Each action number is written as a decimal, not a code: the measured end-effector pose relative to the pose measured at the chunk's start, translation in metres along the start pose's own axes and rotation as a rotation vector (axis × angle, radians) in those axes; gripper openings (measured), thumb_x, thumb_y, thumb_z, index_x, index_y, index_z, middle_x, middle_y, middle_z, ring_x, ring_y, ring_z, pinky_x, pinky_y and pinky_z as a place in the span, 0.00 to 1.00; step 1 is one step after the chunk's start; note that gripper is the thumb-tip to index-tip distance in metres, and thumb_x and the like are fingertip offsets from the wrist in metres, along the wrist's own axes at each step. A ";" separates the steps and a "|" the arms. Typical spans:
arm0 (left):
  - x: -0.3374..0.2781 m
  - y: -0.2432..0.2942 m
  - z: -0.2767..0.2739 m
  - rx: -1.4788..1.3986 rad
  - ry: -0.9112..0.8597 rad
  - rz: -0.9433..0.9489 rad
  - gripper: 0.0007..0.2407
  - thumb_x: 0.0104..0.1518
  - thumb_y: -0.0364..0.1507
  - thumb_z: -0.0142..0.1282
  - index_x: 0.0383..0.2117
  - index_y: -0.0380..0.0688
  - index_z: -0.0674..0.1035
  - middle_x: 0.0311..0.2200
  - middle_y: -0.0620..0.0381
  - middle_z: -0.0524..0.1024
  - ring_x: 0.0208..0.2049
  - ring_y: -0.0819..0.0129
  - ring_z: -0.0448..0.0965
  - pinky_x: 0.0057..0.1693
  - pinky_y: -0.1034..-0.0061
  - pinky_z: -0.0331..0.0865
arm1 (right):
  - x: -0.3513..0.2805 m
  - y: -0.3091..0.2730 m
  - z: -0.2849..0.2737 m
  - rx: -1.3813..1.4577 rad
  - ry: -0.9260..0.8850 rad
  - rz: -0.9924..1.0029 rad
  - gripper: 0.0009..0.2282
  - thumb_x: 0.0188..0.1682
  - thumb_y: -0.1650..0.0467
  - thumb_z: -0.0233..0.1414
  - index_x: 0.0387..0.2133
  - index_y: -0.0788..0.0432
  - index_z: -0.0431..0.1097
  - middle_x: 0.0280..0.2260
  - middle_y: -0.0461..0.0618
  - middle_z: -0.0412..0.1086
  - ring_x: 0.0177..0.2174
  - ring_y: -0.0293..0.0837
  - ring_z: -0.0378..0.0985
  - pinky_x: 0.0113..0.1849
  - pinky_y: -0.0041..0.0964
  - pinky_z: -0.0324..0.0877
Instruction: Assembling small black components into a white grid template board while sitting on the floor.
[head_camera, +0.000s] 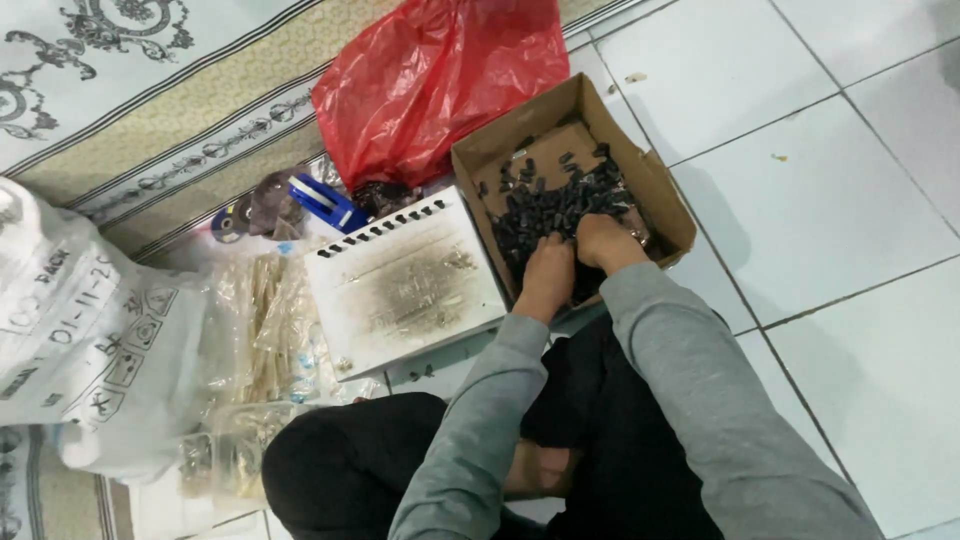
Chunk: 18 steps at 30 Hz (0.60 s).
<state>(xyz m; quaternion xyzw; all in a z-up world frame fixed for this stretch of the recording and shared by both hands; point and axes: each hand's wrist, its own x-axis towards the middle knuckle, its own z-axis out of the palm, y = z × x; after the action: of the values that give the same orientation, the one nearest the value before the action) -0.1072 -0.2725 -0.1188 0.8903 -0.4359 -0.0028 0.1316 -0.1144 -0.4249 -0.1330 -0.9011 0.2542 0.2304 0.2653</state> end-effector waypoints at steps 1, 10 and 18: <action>-0.001 -0.003 0.000 0.010 -0.007 -0.011 0.05 0.52 0.20 0.56 0.32 0.38 0.82 0.34 0.47 0.78 0.37 0.59 0.79 0.43 0.75 0.75 | -0.012 -0.009 -0.006 0.005 -0.010 -0.011 0.09 0.46 0.76 0.50 0.32 0.67 0.79 0.33 0.66 0.78 0.38 0.62 0.82 0.39 0.56 0.79; 0.014 -0.009 -0.016 -0.494 -0.258 -0.267 0.10 0.60 0.21 0.47 0.44 0.33 0.80 0.41 0.39 0.78 0.48 0.45 0.79 0.51 0.61 0.76 | 0.002 0.005 -0.011 0.158 -0.066 0.016 0.11 0.50 0.73 0.47 0.30 0.71 0.76 0.29 0.67 0.76 0.30 0.59 0.78 0.32 0.50 0.75; 0.019 -0.003 -0.015 -0.571 -0.224 -0.366 0.09 0.60 0.23 0.50 0.41 0.33 0.81 0.39 0.37 0.80 0.46 0.44 0.81 0.47 0.60 0.79 | 0.023 0.017 0.009 0.181 -0.048 0.014 0.12 0.51 0.73 0.45 0.28 0.69 0.75 0.27 0.65 0.74 0.28 0.55 0.77 0.29 0.44 0.75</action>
<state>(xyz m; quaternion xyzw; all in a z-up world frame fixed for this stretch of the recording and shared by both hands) -0.0909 -0.2823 -0.1028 0.8751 -0.2625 -0.2455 0.3241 -0.1090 -0.4395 -0.1592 -0.8658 0.2739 0.2299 0.3499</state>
